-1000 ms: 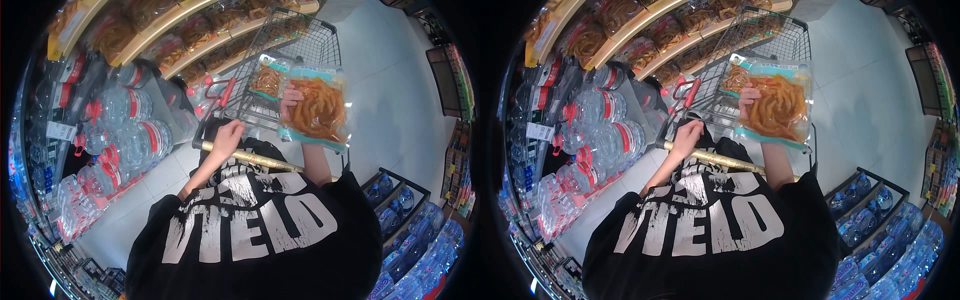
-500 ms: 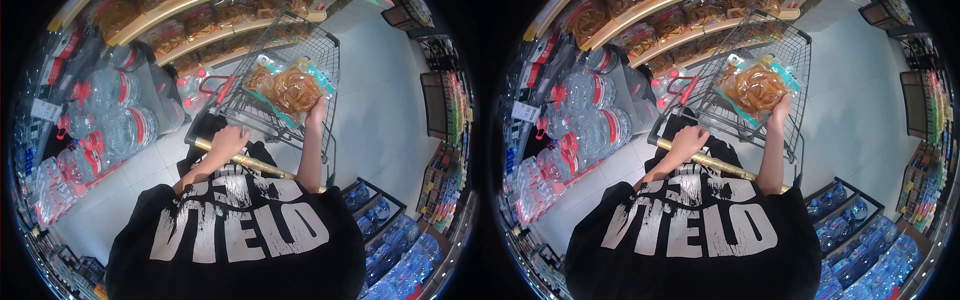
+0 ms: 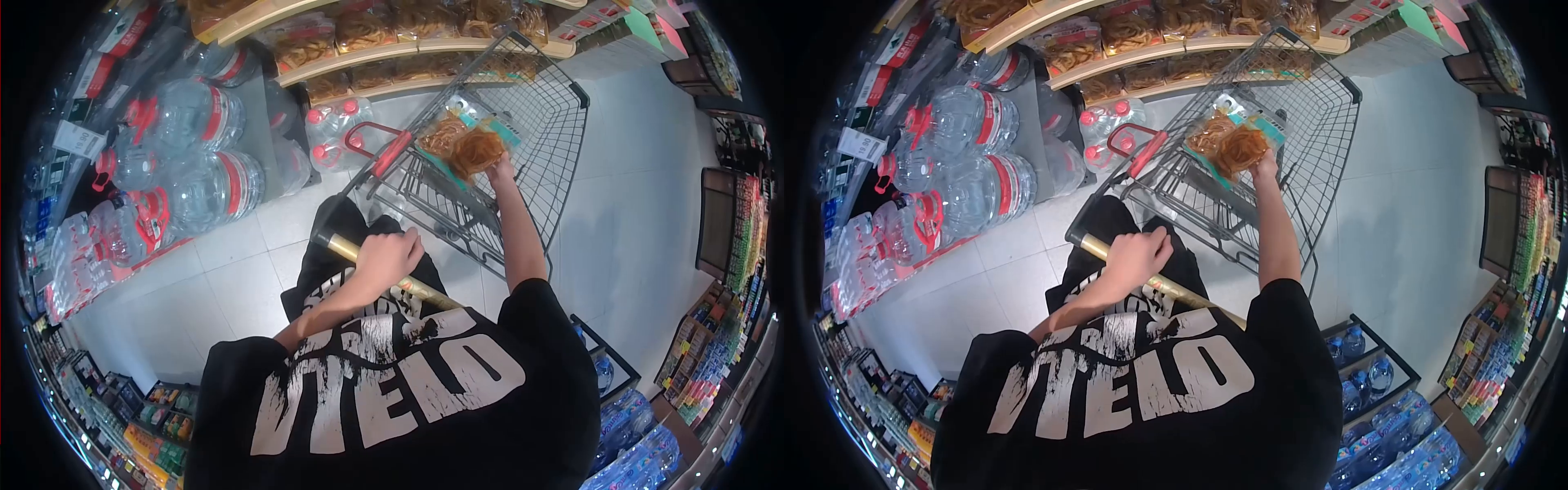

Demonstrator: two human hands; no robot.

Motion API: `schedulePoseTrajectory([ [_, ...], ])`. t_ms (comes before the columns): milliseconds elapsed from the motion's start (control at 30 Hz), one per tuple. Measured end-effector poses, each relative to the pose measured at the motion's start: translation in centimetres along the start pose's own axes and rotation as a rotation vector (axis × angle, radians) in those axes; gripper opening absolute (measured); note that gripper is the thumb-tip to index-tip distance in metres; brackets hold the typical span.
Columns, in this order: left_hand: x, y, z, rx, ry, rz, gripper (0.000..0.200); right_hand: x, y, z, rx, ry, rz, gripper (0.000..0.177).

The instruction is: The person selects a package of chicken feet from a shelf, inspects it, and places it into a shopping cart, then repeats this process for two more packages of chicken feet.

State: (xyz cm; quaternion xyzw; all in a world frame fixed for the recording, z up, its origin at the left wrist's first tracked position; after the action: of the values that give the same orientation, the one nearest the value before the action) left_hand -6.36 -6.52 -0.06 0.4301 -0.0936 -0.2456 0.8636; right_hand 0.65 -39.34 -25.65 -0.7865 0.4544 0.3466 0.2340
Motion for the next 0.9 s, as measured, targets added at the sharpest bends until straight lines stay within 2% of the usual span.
schedulePoseTrajectory([
  [67,-0.2,-0.2,0.0,-0.020,-0.017,0.018,0.020,2.3,-0.2,0.6,-0.001,0.019,-0.115,0.041],
  [133,-0.1,-0.3,-0.1,-0.007,-0.024,-0.018,0.019,3.6,-1.2,0.4,-0.004,0.003,-0.138,0.045],
  [200,0.0,-0.4,-0.1,0.001,-0.011,-0.033,0.019,4.4,-1.7,-0.1,-0.275,-0.055,-0.237,0.059],
  [233,0.0,-0.4,-0.1,0.028,-0.023,-0.023,0.019,4.1,-1.7,-0.7,-0.353,-0.068,-0.367,0.073],
  [267,0.0,-0.4,-0.2,0.022,-0.052,-0.016,0.016,3.9,-2.3,-1.0,-0.345,-0.071,-0.367,0.073],
  [333,0.0,-0.5,-0.3,0.039,-0.025,-0.040,0.018,4.1,-2.9,-0.4,-0.543,-0.142,-0.315,0.081],
  [367,0.0,-0.6,-0.3,0.055,-0.017,-0.048,0.018,4.1,-3.2,0.0,-0.537,-0.182,-0.378,0.088],
  [400,0.0,-0.7,-0.2,0.070,-0.008,-0.057,0.019,3.7,-4.0,0.6,-0.571,-0.161,-0.336,0.086],
  [500,0.3,-0.5,-0.1,0.079,-0.032,-0.027,0.019,7.3,-4.6,4.1,-0.571,-0.284,-0.415,0.079],
  [567,0.5,-0.3,0.1,0.067,-0.050,-0.011,0.020,7.2,-5.5,6.1,-0.678,-0.262,-0.384,0.070],
  [600,0.4,-0.4,0.1,0.068,-0.046,-0.018,0.020,9.5,-4.9,8.6,-0.677,-0.270,-0.384,0.070],
  [667,0.4,-0.4,0.2,0.092,-0.052,-0.021,0.020,15.7,-3.9,14.5,-0.730,0.177,-0.531,0.065],
  [700,0.6,-0.4,0.0,0.101,-0.057,-0.019,0.020,7.2,-6.2,8.9,-1.094,0.209,-0.394,0.061],
  [733,0.6,-0.4,0.0,0.089,-0.050,-0.003,0.020,8.0,-6.7,9.2,-1.088,0.209,-0.398,0.061],
  [800,0.2,-0.3,0.1,0.072,-0.033,-0.003,0.020,10.7,-5.8,11.1,-1.215,0.194,-0.590,0.066],
  [833,0.2,-0.3,0.1,0.072,-0.030,0.001,0.020,9.7,-5.8,10.5,-1.397,0.256,-0.615,0.061],
  [867,0.4,-0.4,0.2,0.072,-0.033,0.012,0.020,8.7,-6.2,9.9,-1.401,0.254,-0.608,0.061],
  [900,0.4,-0.5,0.2,0.065,-0.037,0.011,0.020,7.8,-6.5,9.6,-1.543,0.284,-0.686,0.059],
])
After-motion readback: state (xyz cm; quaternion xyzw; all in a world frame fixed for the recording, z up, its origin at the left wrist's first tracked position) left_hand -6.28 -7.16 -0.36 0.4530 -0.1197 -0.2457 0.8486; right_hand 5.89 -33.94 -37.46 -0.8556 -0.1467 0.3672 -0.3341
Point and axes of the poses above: each hand's wrist, its own x-axis towards the middle knuckle, its own y-axis out of the back of the hand, z = x × y, the point moved 1 cm from there along x, towards the middle knuckle, and after that the axes turned 6 degrees about z, right-handed, at the moved point
